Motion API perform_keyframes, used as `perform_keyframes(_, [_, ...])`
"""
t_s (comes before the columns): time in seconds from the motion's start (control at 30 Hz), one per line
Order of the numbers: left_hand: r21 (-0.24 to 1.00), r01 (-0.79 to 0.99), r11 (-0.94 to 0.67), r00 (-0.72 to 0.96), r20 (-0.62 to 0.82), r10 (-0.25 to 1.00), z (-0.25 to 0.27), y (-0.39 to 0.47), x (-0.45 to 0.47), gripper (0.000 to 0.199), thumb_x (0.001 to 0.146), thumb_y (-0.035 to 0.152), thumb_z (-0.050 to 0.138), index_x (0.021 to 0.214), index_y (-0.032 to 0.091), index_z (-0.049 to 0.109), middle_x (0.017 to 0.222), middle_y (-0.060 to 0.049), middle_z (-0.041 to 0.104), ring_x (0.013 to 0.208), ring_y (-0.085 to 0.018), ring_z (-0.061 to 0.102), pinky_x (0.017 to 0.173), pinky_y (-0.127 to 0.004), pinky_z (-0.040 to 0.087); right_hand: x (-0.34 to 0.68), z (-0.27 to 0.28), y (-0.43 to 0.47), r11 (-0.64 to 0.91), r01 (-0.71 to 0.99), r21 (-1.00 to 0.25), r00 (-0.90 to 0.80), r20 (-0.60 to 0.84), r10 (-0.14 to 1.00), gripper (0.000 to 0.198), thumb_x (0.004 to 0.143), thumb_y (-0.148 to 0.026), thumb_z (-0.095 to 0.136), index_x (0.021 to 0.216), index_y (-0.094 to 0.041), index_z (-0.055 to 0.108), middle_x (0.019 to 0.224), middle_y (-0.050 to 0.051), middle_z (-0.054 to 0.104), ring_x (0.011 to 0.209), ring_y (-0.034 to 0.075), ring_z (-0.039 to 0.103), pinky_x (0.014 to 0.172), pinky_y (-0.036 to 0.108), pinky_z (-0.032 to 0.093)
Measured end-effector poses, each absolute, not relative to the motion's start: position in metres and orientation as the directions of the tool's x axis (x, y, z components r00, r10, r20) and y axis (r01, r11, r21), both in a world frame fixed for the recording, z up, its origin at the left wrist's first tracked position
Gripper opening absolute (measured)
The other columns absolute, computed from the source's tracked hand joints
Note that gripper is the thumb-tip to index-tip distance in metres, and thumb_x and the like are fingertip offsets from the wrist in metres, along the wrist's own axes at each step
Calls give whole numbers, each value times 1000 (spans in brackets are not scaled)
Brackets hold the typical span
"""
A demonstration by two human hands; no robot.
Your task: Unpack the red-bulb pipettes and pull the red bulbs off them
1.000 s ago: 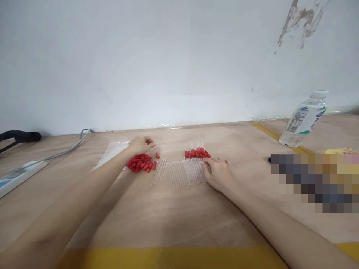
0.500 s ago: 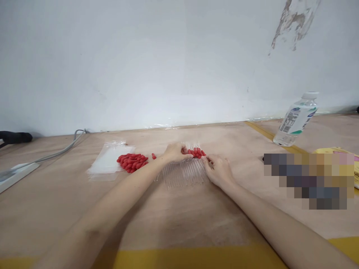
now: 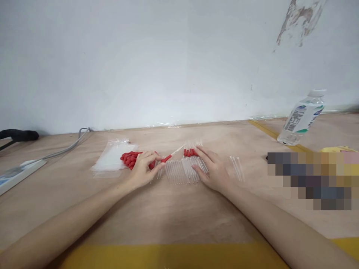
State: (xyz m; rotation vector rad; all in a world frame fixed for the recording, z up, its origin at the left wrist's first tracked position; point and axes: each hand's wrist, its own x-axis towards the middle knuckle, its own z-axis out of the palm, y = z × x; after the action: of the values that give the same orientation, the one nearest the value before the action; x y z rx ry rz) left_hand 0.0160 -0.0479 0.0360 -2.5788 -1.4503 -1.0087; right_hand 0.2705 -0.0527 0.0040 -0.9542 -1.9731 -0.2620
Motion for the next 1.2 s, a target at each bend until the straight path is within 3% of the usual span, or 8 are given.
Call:
perform_keyframes(0.13, [238,702,-671,490,522,698,24,-76,-11,18,81,34,52,90,22,62,82,-2,59,82,-17,49,78,-35,34,257,6,-62,778,626,51,-565,717,408,53,82,-33,49,131,-16,36,130,9,45,124,23,34,104,44,29])
perform_keyframes(0.23, [226,659,-717,540,521,661,16,-85,-16,17,82,33,53,92,23,63,84,-3,60,83,-17,49,79,-35,33,248,2,-67,814,567,129,-671,646,364,46,83,-34,48,126,-18,42,125,7,51,123,23,36,105,48,24])
perform_keyframes(0.43, [232,617,-752,574,520,632,11,-90,-8,16,81,30,54,93,23,62,86,-3,61,84,-17,51,79,-36,35,236,-5,-70,863,500,78,-691,636,343,28,85,-29,48,110,-20,57,107,2,63,117,20,45,104,46,27])
perform_keyframes(0.6, [201,573,-794,599,559,573,11,-92,8,39,74,40,61,107,20,55,102,-7,61,95,-21,51,86,-38,36,232,-4,-72,892,452,24,-703,625,340,26,86,-24,46,109,-21,57,104,0,65,116,19,46,104,45,27])
perform_keyframes(0.8, [90,560,-824,622,611,490,4,-92,20,12,81,24,54,90,20,60,82,-1,67,82,-15,56,81,-33,39,228,-6,-73,916,402,0,-716,623,314,19,86,-26,47,99,-20,59,96,-1,67,112,17,50,105,44,27])
perform_keyframes(1.03, [61,520,-852,661,602,448,5,-95,19,10,82,18,49,86,17,59,81,-4,65,84,-16,56,83,-34,40,225,-6,-78,940,342,-2,-684,685,251,15,86,-17,45,91,-15,59,86,3,68,95,13,60,97,33,43])
perform_keyframes(1.2, [94,517,-851,655,597,464,7,-97,18,11,82,18,48,85,18,59,80,-4,65,83,-16,57,82,-34,41,228,-3,-81,940,334,68,-696,690,198,13,84,-16,47,88,-14,59,85,5,67,94,14,60,96,31,44])
